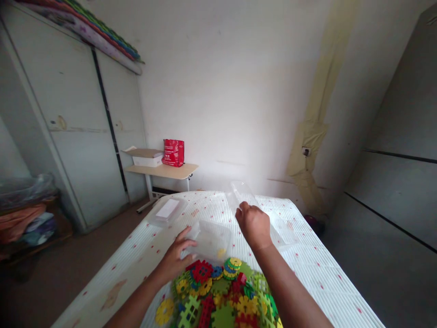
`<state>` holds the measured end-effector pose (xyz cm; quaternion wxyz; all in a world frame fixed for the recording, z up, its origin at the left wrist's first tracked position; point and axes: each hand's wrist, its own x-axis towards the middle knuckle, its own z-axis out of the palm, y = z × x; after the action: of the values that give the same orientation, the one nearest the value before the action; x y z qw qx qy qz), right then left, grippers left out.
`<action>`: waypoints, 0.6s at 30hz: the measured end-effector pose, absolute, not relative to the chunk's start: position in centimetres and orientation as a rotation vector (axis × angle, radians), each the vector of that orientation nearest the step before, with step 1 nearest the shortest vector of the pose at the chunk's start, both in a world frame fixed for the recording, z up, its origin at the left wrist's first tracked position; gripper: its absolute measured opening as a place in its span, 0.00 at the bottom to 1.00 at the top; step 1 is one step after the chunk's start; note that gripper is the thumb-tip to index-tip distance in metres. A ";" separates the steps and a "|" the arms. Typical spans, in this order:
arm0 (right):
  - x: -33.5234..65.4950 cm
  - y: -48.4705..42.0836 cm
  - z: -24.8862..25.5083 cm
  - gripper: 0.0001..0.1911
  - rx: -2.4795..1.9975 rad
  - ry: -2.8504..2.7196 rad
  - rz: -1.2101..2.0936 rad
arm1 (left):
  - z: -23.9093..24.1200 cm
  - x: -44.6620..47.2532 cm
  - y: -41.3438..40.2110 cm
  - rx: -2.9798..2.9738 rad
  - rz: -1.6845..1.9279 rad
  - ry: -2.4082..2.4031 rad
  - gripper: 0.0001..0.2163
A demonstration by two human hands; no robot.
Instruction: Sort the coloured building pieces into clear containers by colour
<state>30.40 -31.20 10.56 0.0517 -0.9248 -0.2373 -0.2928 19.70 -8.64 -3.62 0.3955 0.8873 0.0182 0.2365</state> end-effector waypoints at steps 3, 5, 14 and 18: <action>32.5 -31.5 9.3 0.12 -2.934 -0.635 -0.739 | -3.0 19.1 -8.2 2.462 0.809 0.119 0.04; 33.4 -31.0 7.5 0.11 -2.953 -0.660 -0.682 | -2.6 18.7 -8.2 2.575 0.935 0.181 0.05; 31.7 -28.7 3.1 0.10 -2.971 -0.830 -0.448 | -1.8 18.5 -11.1 2.704 1.004 0.283 0.06; 29.7 -27.9 4.8 0.11 -2.799 -1.427 -0.435 | -2.1 18.9 -11.2 2.623 0.956 0.162 0.04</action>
<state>29.69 -27.94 4.76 -0.0148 -0.8824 -0.4498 -0.1373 18.90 -11.22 -2.08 0.1717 0.9240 0.0571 0.3369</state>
